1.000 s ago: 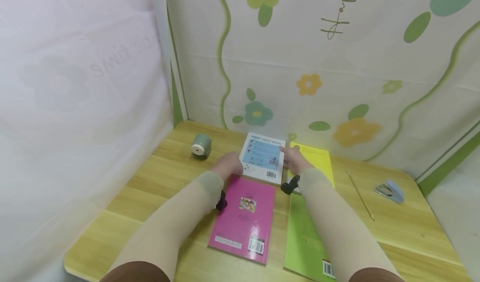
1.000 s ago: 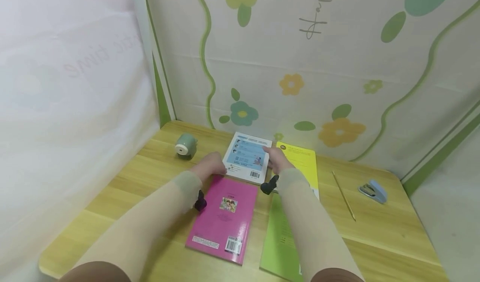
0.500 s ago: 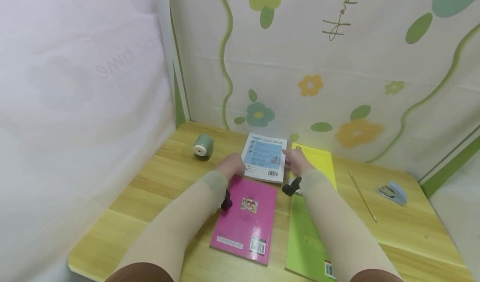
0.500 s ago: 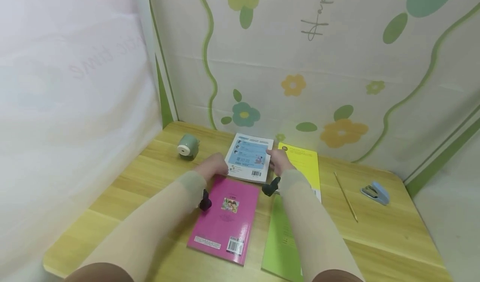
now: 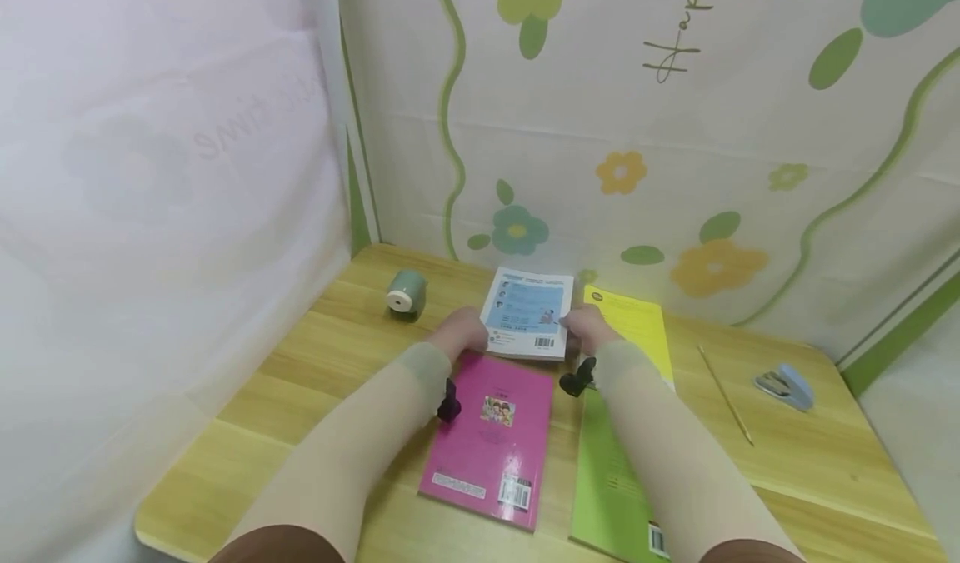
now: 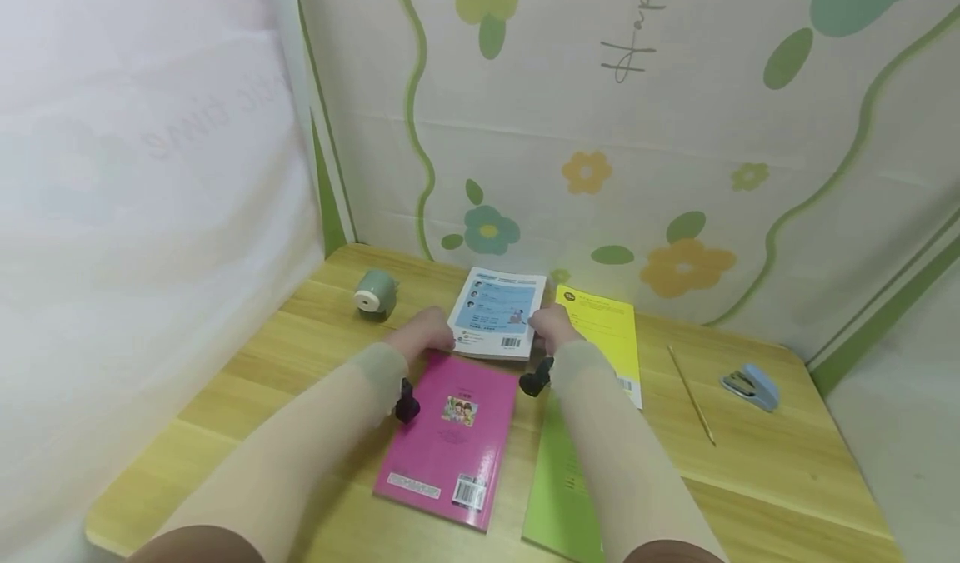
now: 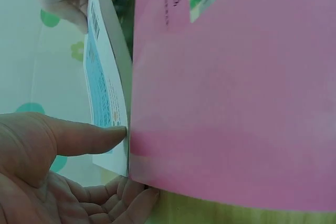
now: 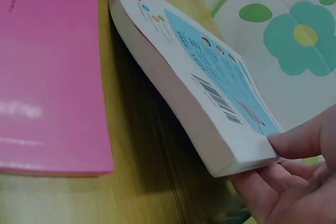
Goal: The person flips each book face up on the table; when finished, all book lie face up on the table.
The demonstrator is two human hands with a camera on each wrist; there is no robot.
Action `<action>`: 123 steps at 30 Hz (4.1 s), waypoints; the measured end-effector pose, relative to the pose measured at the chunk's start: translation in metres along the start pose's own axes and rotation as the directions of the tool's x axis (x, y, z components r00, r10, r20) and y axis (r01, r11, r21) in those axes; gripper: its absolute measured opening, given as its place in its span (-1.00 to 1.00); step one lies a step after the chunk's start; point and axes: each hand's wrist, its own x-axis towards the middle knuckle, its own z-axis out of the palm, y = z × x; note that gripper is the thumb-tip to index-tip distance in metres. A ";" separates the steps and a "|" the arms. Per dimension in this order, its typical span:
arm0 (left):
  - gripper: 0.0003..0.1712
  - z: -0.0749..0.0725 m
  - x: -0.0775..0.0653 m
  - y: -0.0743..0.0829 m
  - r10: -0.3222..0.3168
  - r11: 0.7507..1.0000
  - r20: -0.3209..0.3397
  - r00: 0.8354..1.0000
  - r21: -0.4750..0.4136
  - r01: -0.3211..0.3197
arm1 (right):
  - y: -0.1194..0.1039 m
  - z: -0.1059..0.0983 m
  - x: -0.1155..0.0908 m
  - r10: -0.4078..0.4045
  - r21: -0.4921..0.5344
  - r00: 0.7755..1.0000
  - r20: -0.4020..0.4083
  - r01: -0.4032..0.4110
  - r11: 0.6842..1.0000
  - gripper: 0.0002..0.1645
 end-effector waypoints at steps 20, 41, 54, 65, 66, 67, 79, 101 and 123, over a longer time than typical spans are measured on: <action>-0.75 -0.015 0.008 -0.017 -0.117 0.942 0.104 0.988 -0.302 0.144 | -0.002 0.001 -0.001 -0.017 0.075 1.000 0.016 0.016 0.997 -0.44; -0.54 -0.010 0.010 -0.021 -0.053 0.861 0.070 0.996 -0.502 0.081 | -0.003 -0.001 -0.003 -0.081 0.110 0.997 0.016 0.078 0.991 -0.34; -0.44 -0.027 0.003 -0.015 0.076 0.865 0.099 0.992 -0.502 -0.016 | -0.012 -0.025 0.000 -0.128 0.136 0.992 -0.024 0.130 0.982 -0.24; -0.61 -0.028 -0.007 -0.009 0.147 0.869 0.092 0.985 -0.487 -0.084 | -0.025 -0.052 -0.008 -0.165 0.106 0.985 -0.043 0.169 0.980 -0.06; -0.61 -0.029 -0.009 -0.008 0.151 0.872 0.092 0.984 -0.481 -0.089 | -0.026 -0.055 -0.009 -0.172 0.099 0.984 -0.044 0.176 0.979 -0.04; -0.62 -0.029 -0.011 -0.008 0.154 0.874 0.092 0.984 -0.476 -0.092 | -0.027 -0.057 -0.009 -0.184 0.089 0.982 -0.040 0.187 0.978 -0.04; -0.64 -0.026 -0.018 -0.004 0.148 0.860 0.127 0.981 -0.507 -0.064 | -0.040 -0.068 -0.021 -0.251 0.015 0.967 0.043 0.250 0.968 -0.22; -0.76 -0.020 -0.019 -0.006 0.240 0.864 0.053 0.969 -0.467 -0.189 | -0.061 -0.070 -0.039 -0.260 -0.039 0.964 -0.049 0.258 0.965 -0.34; -0.34 -0.006 -0.031 0.003 0.336 0.817 -0.107 0.936 -0.460 -0.347 | -0.067 -0.073 -0.043 -0.248 0.203 0.957 -0.151 0.276 0.940 -0.34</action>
